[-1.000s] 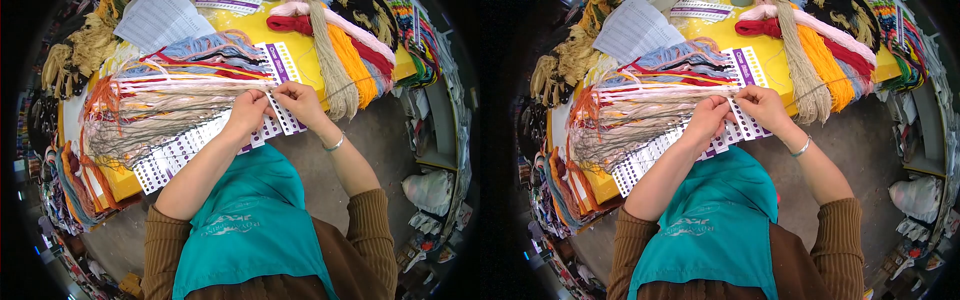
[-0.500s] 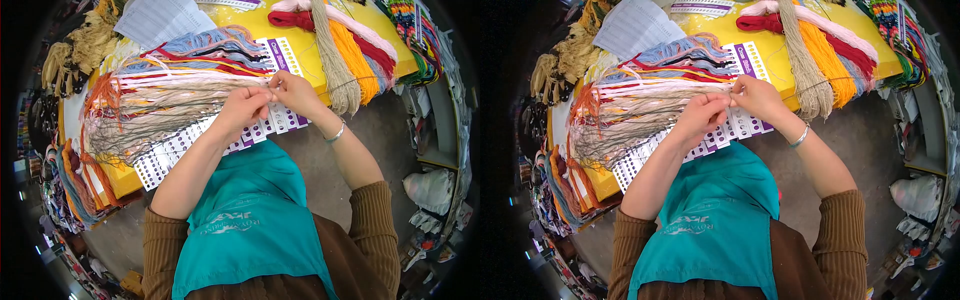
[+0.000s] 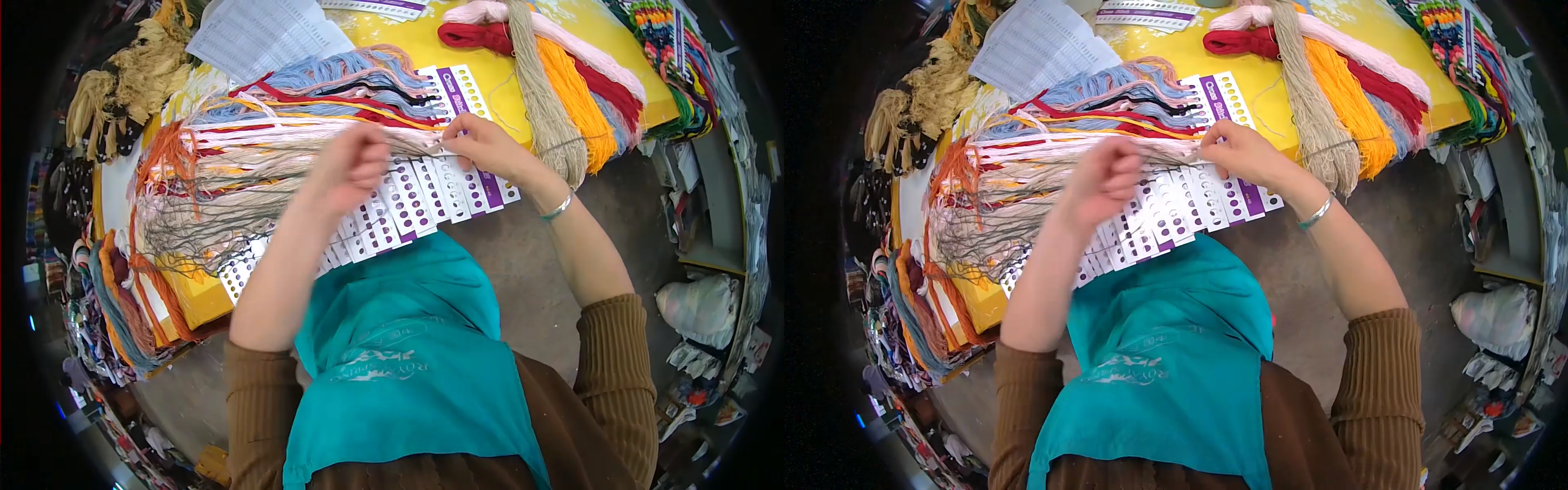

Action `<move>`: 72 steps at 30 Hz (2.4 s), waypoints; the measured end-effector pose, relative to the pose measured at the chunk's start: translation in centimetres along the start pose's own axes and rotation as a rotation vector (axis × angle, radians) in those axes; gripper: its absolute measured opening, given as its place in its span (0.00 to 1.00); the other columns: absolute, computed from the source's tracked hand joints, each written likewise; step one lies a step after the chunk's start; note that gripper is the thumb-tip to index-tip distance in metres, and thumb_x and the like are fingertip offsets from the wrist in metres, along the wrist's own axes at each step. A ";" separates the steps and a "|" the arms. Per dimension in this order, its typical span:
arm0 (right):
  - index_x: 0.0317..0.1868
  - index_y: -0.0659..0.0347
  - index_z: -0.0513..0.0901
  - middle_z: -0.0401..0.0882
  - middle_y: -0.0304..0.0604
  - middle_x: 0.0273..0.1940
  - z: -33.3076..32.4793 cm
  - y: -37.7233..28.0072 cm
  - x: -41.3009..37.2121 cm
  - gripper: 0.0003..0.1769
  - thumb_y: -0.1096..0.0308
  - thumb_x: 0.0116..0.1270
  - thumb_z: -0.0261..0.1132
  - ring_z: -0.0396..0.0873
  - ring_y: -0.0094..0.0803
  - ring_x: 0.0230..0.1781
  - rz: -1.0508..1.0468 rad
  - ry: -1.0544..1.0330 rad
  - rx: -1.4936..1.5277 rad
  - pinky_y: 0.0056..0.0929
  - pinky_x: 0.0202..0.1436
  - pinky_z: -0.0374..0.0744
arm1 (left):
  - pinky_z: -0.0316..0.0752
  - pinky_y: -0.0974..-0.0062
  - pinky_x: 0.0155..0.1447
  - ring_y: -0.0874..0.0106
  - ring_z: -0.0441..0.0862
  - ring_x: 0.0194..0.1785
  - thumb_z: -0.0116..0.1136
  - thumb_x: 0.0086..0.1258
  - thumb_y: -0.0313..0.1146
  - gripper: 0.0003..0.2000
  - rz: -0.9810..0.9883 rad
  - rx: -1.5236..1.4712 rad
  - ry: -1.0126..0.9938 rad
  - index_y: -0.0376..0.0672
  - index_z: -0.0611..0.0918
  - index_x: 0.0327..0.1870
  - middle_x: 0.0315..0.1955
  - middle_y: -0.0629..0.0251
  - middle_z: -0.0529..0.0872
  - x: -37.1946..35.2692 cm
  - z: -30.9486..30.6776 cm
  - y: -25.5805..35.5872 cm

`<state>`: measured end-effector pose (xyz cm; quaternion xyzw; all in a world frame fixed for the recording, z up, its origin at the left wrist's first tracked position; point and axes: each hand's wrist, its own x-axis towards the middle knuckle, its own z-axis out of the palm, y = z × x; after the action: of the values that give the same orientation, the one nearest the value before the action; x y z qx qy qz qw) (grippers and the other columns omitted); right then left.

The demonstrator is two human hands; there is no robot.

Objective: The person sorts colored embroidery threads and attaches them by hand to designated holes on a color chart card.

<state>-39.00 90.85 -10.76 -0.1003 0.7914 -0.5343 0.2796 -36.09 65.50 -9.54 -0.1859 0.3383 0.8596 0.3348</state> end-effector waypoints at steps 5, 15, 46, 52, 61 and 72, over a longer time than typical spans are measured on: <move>0.46 0.61 0.75 0.77 0.35 0.23 -0.1 -0.2 0.2 0.12 0.68 0.62 0.60 0.73 0.20 0.24 0.037 -0.002 -0.048 0.21 0.27 0.68 | 0.47 0.85 0.14 0.86 0.53 0.13 0.49 0.73 0.32 0.12 0.469 -0.229 0.070 0.47 0.72 0.25 0.16 0.78 0.66 -9.9 -11.2 11.0; 0.42 0.63 0.78 0.76 0.33 0.24 2.6 -0.2 0.2 0.07 0.71 0.65 0.62 0.73 0.17 0.25 -0.175 0.117 -0.048 0.19 0.29 0.71 | 0.70 0.60 0.68 0.63 0.75 0.63 0.48 0.77 0.36 0.18 0.555 -0.268 0.034 0.39 0.75 0.62 0.60 0.54 0.78 -11.6 -8.3 3.4; 0.42 0.64 0.79 0.76 0.40 0.35 -35.6 -11.4 -19.4 0.08 0.75 0.69 0.53 0.67 0.23 0.25 -0.874 1.040 -0.312 0.20 0.26 0.65 | 0.72 0.71 0.59 0.71 0.77 0.61 0.52 0.74 0.39 0.14 0.486 0.279 0.273 0.42 0.80 0.53 0.53 0.66 0.84 -9.3 -8.0 7.7; 0.42 0.65 0.82 0.83 0.37 0.42 -11.3 -9.2 -7.6 0.09 0.70 0.70 0.58 0.79 0.21 0.40 -0.618 0.358 -0.288 0.20 0.46 0.74 | 0.74 0.72 0.57 0.74 0.80 0.54 0.55 0.73 0.39 0.14 0.378 0.548 0.038 0.42 0.80 0.54 0.49 0.66 0.85 -4.6 2.6 1.2; 0.56 0.63 0.67 0.80 0.36 0.29 0.7 -3.8 -5.5 0.15 0.75 0.69 0.56 0.74 0.17 0.31 -0.331 -0.083 0.263 0.20 0.37 0.71 | 0.74 0.74 0.52 0.78 0.80 0.44 0.56 0.74 0.43 0.13 0.284 0.545 -0.018 0.43 0.81 0.45 0.38 0.70 0.84 -1.6 6.8 -4.6; 0.35 0.66 0.81 0.76 0.31 0.23 1.0 1.4 -3.1 0.05 0.72 0.65 0.65 0.68 0.13 0.23 -0.297 0.425 0.093 0.17 0.26 0.68 | 0.78 0.76 0.45 0.74 0.80 0.41 0.55 0.74 0.35 0.12 0.266 0.280 0.208 0.36 0.78 0.50 0.43 0.63 0.81 -0.8 6.7 -7.0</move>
<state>-35.70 92.08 -11.25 -0.0879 0.7837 -0.6142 0.0297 -31.30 73.71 -7.58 -0.1788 0.5087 0.8169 0.2046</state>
